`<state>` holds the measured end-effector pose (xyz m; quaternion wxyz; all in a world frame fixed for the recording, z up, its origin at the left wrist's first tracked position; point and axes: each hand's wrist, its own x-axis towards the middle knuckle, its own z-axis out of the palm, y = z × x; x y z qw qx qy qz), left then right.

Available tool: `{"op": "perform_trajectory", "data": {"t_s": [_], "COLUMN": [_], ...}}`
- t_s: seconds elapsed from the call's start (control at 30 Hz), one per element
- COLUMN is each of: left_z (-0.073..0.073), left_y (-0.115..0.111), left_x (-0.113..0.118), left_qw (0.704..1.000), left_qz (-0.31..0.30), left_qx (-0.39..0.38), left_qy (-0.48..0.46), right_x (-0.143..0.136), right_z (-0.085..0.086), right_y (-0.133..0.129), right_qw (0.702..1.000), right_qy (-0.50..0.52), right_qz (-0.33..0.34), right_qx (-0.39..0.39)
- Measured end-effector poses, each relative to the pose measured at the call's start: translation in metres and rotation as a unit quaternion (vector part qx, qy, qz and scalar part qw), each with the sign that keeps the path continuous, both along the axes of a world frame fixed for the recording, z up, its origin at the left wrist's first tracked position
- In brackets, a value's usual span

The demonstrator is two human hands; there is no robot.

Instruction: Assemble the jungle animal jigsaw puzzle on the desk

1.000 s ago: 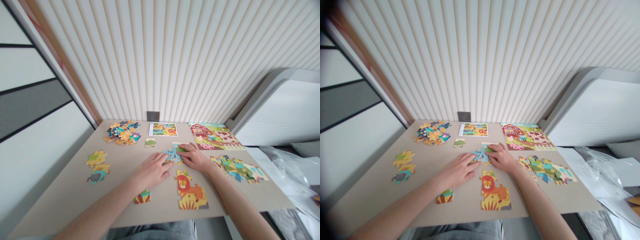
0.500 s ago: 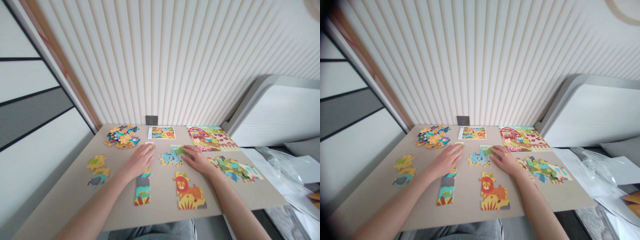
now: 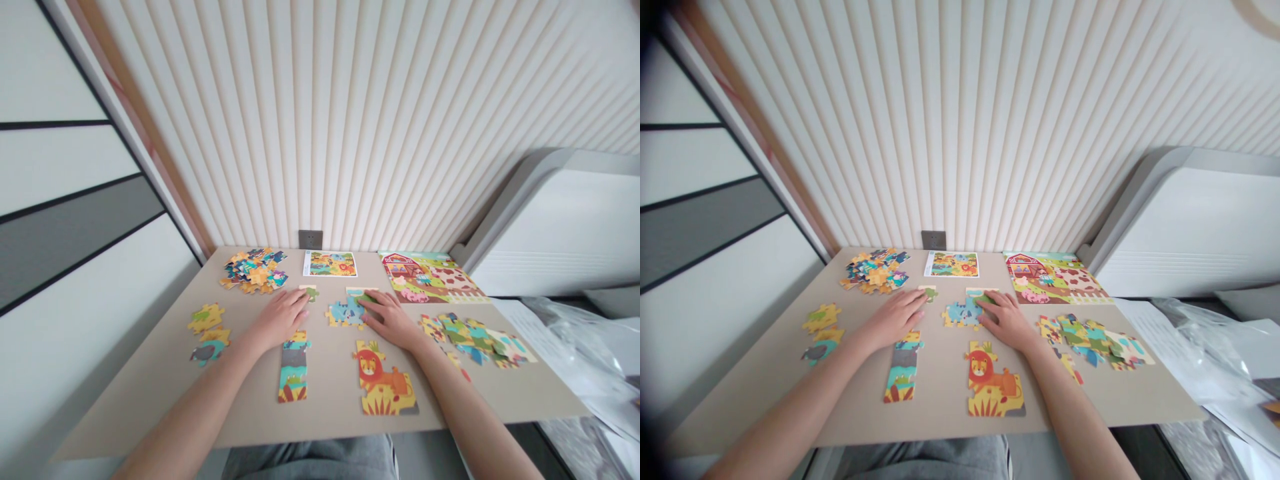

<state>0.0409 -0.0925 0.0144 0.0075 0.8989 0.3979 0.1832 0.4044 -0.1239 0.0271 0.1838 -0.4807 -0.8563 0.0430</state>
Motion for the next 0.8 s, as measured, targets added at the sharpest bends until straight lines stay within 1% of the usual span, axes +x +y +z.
{"op": "perform_trajectory", "data": {"t_s": [0.1,0.13,0.2,0.27,0.3,0.33,0.37,0.4,0.43,0.5,0.57,0.67,0.73,0.8], "left_z": [0.002,0.005,0.017,0.033,0.040,0.046,0.049,0.048,0.045,0.031,0.014,-0.007,-0.013,-0.015], "left_y": [0.002,0.001,-0.007,-0.026,-0.040,-0.056,-0.073,-0.091,-0.108,-0.135,-0.149,-0.153,-0.150,-0.148], "left_x": [0.000,0.001,0.000,-0.002,-0.003,-0.006,-0.009,-0.013,-0.017,-0.026,-0.034,-0.043,-0.046,-0.047], "left_qw": [1.000,1.000,1.000,0.999,0.999,1.000,1.000,1.000,1.000,1.000,0.999,0.998,0.997,0.998], "left_qz": [0.003,0.006,0.018,0.028,0.027,0.014,0.002,-0.002,0.003,0.017,0.043,0.065,0.066,0.061], "left_qx": [0.001,0.003,0.015,0.027,0.027,0.014,-0.004,-0.017,-0.018,-0.009,0.002,0.012,0.016,0.017], "left_qy": [0.002,0.001,-0.001,0.000,0.004,0.013,0.020,0.024,0.023,0.019,0.006,-0.014,-0.022,-0.026], "right_x": [-0.001,-0.002,-0.005,-0.008,-0.009,-0.011,-0.012,-0.013,-0.014,-0.015,-0.014,-0.013,-0.012,-0.013], "right_z": [0.004,0.007,0.018,0.030,0.035,0.038,0.039,0.037,0.033,0.021,0.009,-0.003,-0.004,-0.001], "right_y": [0.000,-0.002,-0.012,-0.034,-0.049,-0.067,-0.086,-0.106,-0.124,-0.154,-0.172,-0.180,-0.179,-0.177], "right_qw": [1.000,1.000,1.000,1.000,0.999,0.999,0.999,0.999,0.999,0.999,0.999,0.998,0.997,0.996], "right_qy": [0.002,0.005,0.014,0.024,0.026,0.027,0.024,0.021,0.020,0.014,0.017,0.039,0.054,0.062], "right_qz": [-0.004,-0.006,-0.015,-0.021,-0.015,-0.003,0.005,0.008,0.007,-0.003,-0.021,-0.043,-0.050,-0.051], "right_qx": [-0.003,-0.002,0.003,-0.001,-0.011,-0.020,-0.027,-0.030,-0.030,-0.035,-0.028,-0.017,-0.021,-0.030]}}
